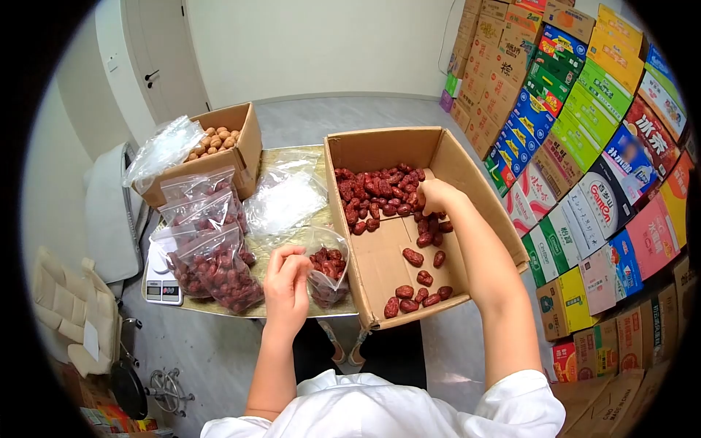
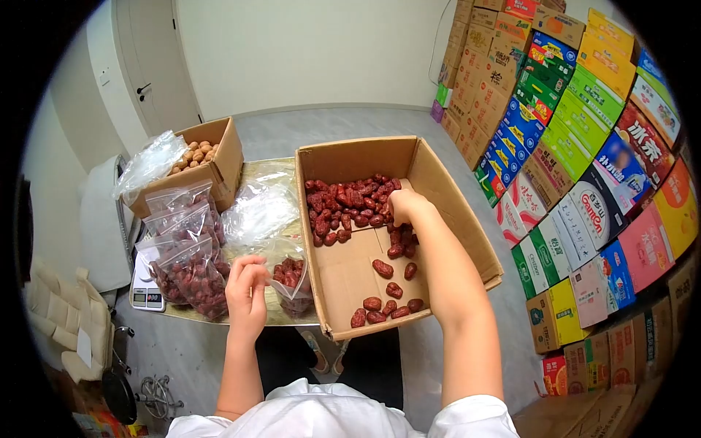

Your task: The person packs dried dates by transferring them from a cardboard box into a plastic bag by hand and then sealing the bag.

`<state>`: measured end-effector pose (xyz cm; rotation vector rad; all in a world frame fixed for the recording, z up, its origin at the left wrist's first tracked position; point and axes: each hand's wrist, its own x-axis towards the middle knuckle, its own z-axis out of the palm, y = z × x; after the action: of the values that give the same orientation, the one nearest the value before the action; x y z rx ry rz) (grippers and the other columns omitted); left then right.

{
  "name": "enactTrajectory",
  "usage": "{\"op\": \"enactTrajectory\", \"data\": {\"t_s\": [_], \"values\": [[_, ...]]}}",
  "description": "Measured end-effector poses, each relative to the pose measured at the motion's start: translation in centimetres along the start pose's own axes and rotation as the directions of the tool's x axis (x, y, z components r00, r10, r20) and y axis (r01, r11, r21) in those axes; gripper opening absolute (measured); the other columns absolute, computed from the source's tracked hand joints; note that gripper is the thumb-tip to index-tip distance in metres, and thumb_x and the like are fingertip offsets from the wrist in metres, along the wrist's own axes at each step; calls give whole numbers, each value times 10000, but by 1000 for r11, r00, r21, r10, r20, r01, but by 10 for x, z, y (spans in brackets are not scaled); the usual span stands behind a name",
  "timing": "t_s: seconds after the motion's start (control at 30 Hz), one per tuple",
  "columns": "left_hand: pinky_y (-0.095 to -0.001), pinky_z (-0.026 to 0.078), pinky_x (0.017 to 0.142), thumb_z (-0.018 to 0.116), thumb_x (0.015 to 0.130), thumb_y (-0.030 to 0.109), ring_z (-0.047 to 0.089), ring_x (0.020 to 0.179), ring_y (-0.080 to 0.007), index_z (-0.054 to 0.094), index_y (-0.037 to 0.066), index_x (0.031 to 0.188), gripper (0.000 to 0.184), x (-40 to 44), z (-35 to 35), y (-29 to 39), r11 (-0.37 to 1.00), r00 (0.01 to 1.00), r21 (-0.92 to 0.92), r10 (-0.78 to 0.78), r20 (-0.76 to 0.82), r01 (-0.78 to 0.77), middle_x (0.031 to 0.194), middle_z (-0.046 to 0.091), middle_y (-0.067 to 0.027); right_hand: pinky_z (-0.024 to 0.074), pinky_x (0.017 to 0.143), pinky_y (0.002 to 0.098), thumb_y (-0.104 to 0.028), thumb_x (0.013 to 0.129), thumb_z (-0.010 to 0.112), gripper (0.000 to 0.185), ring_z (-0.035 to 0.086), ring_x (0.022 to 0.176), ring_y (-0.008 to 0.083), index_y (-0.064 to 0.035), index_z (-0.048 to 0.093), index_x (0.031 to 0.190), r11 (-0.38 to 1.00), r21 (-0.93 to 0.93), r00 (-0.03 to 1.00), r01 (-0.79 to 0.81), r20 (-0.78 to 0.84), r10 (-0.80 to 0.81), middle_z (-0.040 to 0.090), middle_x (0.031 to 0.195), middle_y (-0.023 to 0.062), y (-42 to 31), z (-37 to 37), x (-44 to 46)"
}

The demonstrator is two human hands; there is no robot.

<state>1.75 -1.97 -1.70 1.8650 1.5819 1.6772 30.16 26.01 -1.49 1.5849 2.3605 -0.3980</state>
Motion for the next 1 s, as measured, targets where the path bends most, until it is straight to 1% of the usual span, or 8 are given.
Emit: {"op": "enactTrajectory", "data": {"t_s": [0.13,0.27,0.37,0.53,0.7,0.8,0.87,1.0], "values": [[-272,467,683,507,849,-117,561,735,-166,578,-14,895,133,0,0,1,1000,1000,-23,-18,-3,18,1047,587,-123,565,868,394,-145,674,819,377,683,1027,276,-51,729,1027,994,-56,988,-94,-128,87,715,1076,154,4,1,-3],[-272,466,680,508,855,-114,556,729,-165,578,-12,891,129,1,0,3,1000,1000,-19,-20,-1,20,1044,589,-123,562,838,375,-169,621,841,420,702,937,274,-70,736,1015,980,-69,967,-186,-192,170,728,1023,148,11,6,-3],[-273,466,677,510,861,-110,555,725,-164,577,-10,887,123,1,2,2,1000,1000,-14,-21,-3,21,1048,590,-124,576,799,380,-165,624,845,361,710,885,272,-55,746,954,983,-22,978,-180,-115,176,736,960,144,13,10,1],[-272,467,674,515,860,-111,555,724,-161,576,-11,885,120,1,4,-1,1000,1000,-1,-5,0,5,1047,591,-123,590,705,383,-161,620,864,340,713,827,250,-33,741,909,998,-59,1000,13,-16,-13,736,910,140,-1,14,7],[-272,469,674,512,857,-116,556,725,-160,575,-12,887,125,2,4,0,1000,1000,-1,-6,6,6,1045,593,-121,577,818,390,-251,622,871,404,706,924,273,-56,759,957,994,-101,999,-33,-39,29,735,991,152,0,26,15],[-272,470,674,509,853,-119,558,726,-162,576,-11,888,132,2,4,0,1000,1000,4,-2,8,2,1046,594,-121,562,880,383,-330,644,857,472,688,1015,277,-62,752,1019,979,-135,983,-154,74,165,721,1080,144,-17,24,7],[-272,470,674,506,851,-121,559,726,-163,576,-11,889,136,2,4,-1,1000,1000,8,2,8,-2,1047,594,-121,559,897,382,-378,668,845,561,674,1070,265,-57,721,1111,956,-174,971,-236,2,240,701,1159,131,-24,25,4],[-272,469,674,506,849,-121,559,729,-165,579,-9,891,139,1,3,-1,1000,1000,3,1,5,-1,1048,595,-119,550,926,405,-333,690,849,626,646,1151,247,-66,669,1226,948,-164,958,-272,46,283,649,1287,109,-42,16,-8]]}}
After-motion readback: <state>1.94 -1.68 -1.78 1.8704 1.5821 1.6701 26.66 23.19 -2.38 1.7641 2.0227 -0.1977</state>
